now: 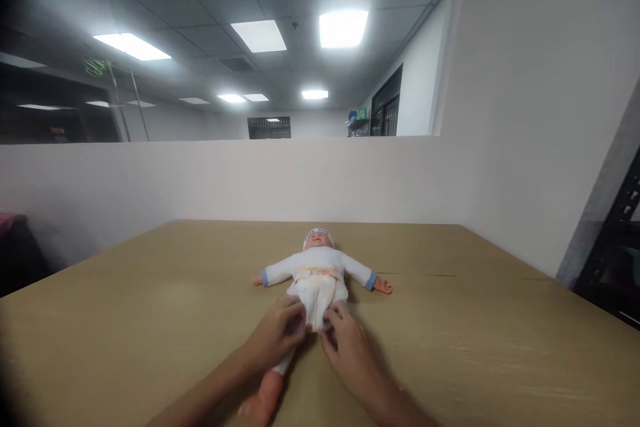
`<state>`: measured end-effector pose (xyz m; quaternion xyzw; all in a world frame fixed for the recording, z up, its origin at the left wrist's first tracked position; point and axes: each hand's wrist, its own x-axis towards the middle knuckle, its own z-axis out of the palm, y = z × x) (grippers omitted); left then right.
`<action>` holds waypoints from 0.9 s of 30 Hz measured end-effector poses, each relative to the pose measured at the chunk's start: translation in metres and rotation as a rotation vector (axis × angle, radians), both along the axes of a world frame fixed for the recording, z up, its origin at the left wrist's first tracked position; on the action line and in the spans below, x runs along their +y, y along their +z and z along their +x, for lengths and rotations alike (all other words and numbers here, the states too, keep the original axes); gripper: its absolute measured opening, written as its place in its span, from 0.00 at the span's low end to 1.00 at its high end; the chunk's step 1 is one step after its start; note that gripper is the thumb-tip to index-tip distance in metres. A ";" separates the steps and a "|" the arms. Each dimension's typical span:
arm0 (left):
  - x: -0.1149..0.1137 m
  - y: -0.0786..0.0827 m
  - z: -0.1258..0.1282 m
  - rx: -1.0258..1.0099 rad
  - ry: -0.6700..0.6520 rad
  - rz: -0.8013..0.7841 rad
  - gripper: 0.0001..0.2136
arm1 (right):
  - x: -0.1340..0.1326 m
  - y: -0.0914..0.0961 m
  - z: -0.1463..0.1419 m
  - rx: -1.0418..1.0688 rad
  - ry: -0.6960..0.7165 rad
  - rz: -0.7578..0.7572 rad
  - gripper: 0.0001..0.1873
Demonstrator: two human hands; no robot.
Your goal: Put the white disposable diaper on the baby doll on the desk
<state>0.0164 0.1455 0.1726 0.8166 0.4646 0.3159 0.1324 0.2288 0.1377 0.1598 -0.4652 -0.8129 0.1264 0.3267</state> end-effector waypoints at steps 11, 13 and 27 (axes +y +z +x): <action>0.004 -0.008 -0.007 -0.075 -0.149 0.140 0.04 | -0.001 -0.009 -0.006 0.037 -0.013 0.089 0.04; 0.006 -0.008 -0.009 -0.063 -0.165 0.140 0.04 | 0.001 -0.012 -0.006 0.018 -0.023 0.127 0.04; 0.011 -0.020 -0.007 -0.055 -0.079 0.111 0.07 | 0.004 -0.019 -0.003 -0.002 -0.029 0.184 0.07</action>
